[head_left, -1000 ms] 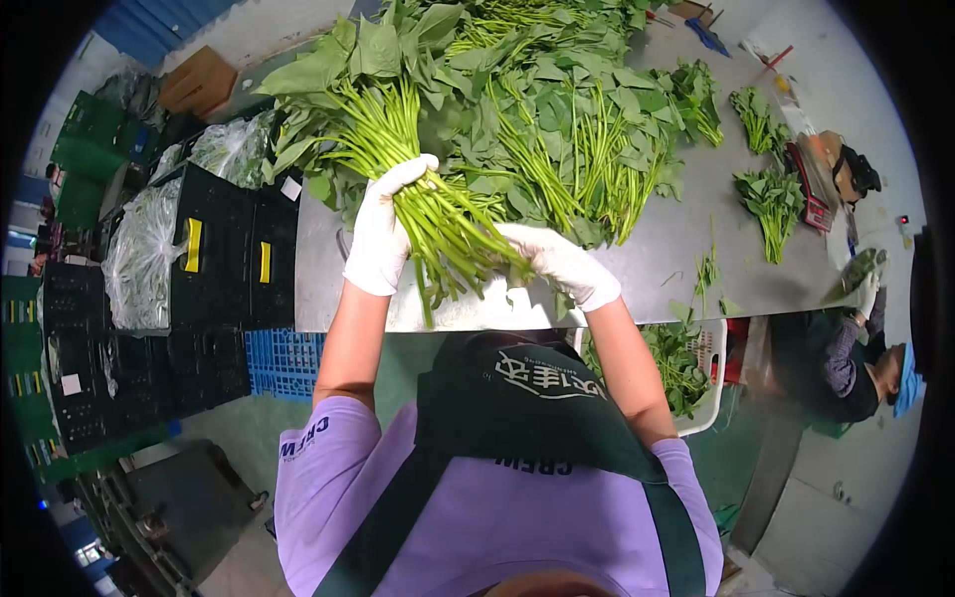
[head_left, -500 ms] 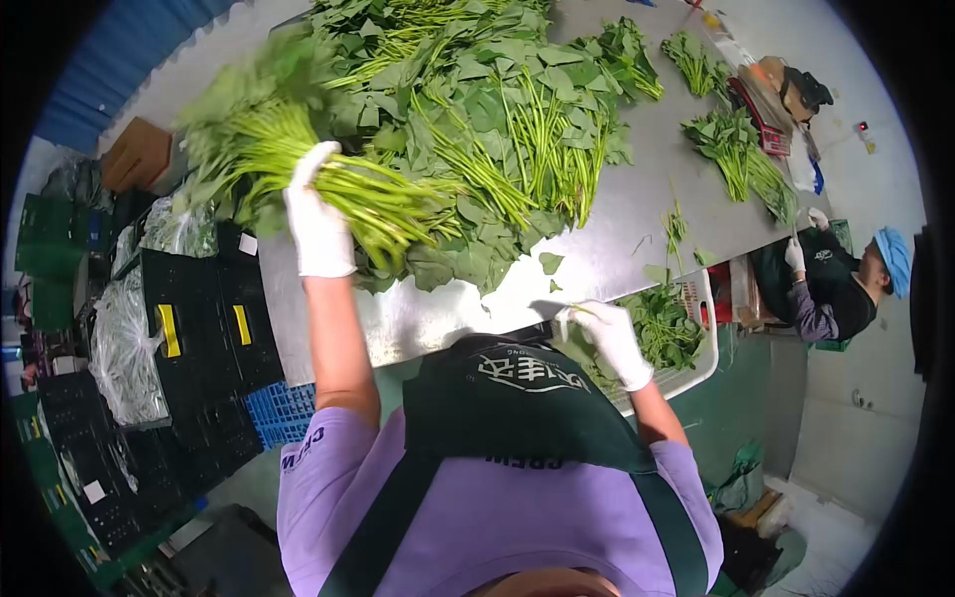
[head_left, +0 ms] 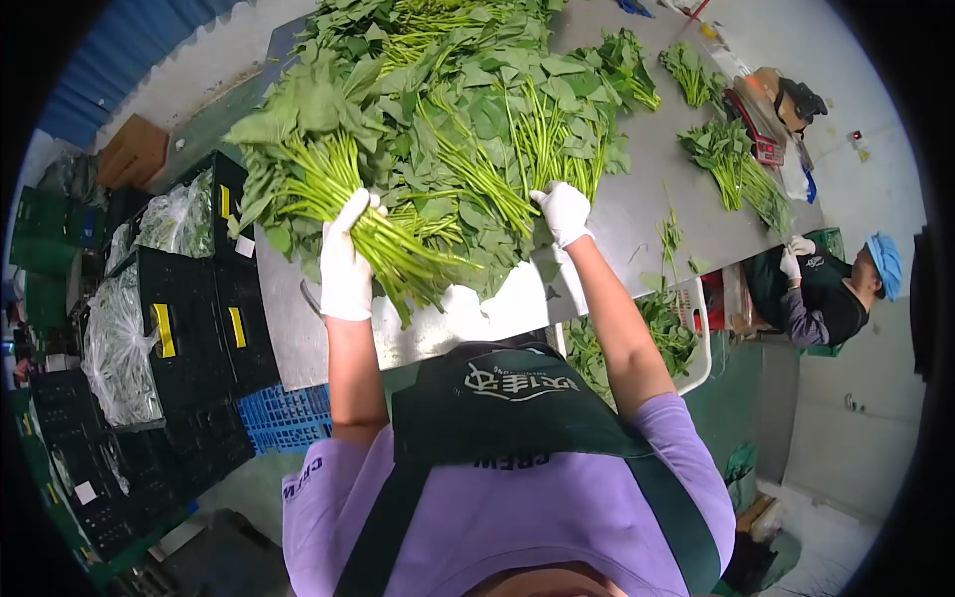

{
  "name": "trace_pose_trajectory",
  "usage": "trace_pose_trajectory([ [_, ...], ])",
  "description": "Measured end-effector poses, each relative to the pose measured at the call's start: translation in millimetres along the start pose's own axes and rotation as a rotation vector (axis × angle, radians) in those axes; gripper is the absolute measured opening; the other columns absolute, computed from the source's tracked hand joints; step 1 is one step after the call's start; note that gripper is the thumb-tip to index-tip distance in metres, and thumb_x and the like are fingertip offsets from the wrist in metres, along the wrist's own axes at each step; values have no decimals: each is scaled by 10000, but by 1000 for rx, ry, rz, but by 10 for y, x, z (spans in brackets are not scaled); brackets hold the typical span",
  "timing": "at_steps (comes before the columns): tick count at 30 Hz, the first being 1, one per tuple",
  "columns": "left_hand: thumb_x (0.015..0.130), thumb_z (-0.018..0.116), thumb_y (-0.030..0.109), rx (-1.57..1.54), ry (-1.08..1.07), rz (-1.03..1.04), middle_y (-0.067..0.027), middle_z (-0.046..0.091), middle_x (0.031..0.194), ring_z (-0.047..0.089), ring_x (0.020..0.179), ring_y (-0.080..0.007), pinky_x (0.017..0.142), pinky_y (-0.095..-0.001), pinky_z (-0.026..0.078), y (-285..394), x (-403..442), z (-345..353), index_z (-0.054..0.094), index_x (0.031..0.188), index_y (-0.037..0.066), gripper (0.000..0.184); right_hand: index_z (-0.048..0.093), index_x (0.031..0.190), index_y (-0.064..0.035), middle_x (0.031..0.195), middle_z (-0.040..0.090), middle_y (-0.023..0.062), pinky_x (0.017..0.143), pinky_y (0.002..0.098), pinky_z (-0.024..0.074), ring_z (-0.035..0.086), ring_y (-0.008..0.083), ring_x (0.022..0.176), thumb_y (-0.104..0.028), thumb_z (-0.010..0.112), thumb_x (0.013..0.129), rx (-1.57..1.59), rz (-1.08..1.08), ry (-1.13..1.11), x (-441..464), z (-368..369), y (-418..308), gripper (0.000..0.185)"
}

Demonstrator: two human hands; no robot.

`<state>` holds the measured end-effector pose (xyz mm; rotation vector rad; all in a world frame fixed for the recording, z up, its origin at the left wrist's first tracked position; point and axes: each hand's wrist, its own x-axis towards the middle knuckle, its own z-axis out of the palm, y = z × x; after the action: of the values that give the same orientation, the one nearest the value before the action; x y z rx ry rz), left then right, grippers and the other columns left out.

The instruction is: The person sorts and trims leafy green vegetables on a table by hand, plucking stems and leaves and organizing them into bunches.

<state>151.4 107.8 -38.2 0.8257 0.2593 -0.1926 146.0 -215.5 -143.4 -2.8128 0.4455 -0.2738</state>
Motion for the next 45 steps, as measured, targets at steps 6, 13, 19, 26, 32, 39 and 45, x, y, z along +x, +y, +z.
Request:
trace_pose_trajectory([
  [6, 778, 646, 40, 0, 33, 71, -68, 611, 756, 586, 697, -193, 628, -281, 470, -81, -145, -114, 594, 832, 13, 80, 684, 801, -48, 748, 650, 161, 655, 388, 475, 633, 318, 747, -337, 632, 778, 235, -12, 211, 42, -205, 172, 295],
  [13, 748, 650, 15, 67, -34, 93, -124, 654, 806, 631, 714, -214, 687, -304, 513, -248, -223, 163, 623, 871, -40, 138, 624, 760, 27, 623, 566, 27, 512, 231, 370, 477, 74, 559, -144, 677, 793, 1009, 51, 170, -314, -1203, -164, 182],
  [19, 742, 660, 42, 175, -125, 0, -116, 667, 790, 641, 700, -195, 663, -297, 516, -461, -365, 562, 650, 860, -48, 149, 626, 765, -8, 680, 580, 68, 556, 251, 431, 536, 138, 585, -101, 706, 735, 802, -136, 274, -779, -1331, -349, 126],
  [26, 741, 667, 48, 159, -69, -24, -106, 660, 799, 633, 689, -196, 638, -304, 516, -523, -405, 675, 628, 878, -32, 163, 633, 851, -4, 727, 579, 30, 572, 249, 441, 519, 115, 631, -16, 712, 725, 667, 16, 524, -1194, -1170, 511, 148],
  [32, 753, 667, 28, 101, 81, 107, -108, 656, 797, 627, 694, -183, 657, -270, 505, -495, -326, 376, 633, 858, -46, 133, 700, 899, -66, 806, 664, 166, 677, 353, 495, 652, 291, 726, -348, 647, 761, 40, 397, -29, -1572, -619, 1631, 319],
  [39, 767, 660, 43, 105, 90, 130, -106, 654, 810, 629, 709, -181, 637, -276, 506, -511, -521, 278, 619, 888, -37, 151, 686, 902, -82, 874, 662, 130, 720, 351, 488, 630, 299, 824, -266, 571, 807, 576, 34, 122, -387, -359, 316, 236],
  [45, 761, 668, 32, 92, 153, 164, -104, 650, 793, 635, 695, -191, 632, -283, 516, -473, -681, 132, 606, 892, -23, 155, 673, 710, -74, 707, 638, 177, 611, 434, 497, 630, 360, 683, -394, 642, 743, 32, -11, -3, 185, 173, 13, 323],
])
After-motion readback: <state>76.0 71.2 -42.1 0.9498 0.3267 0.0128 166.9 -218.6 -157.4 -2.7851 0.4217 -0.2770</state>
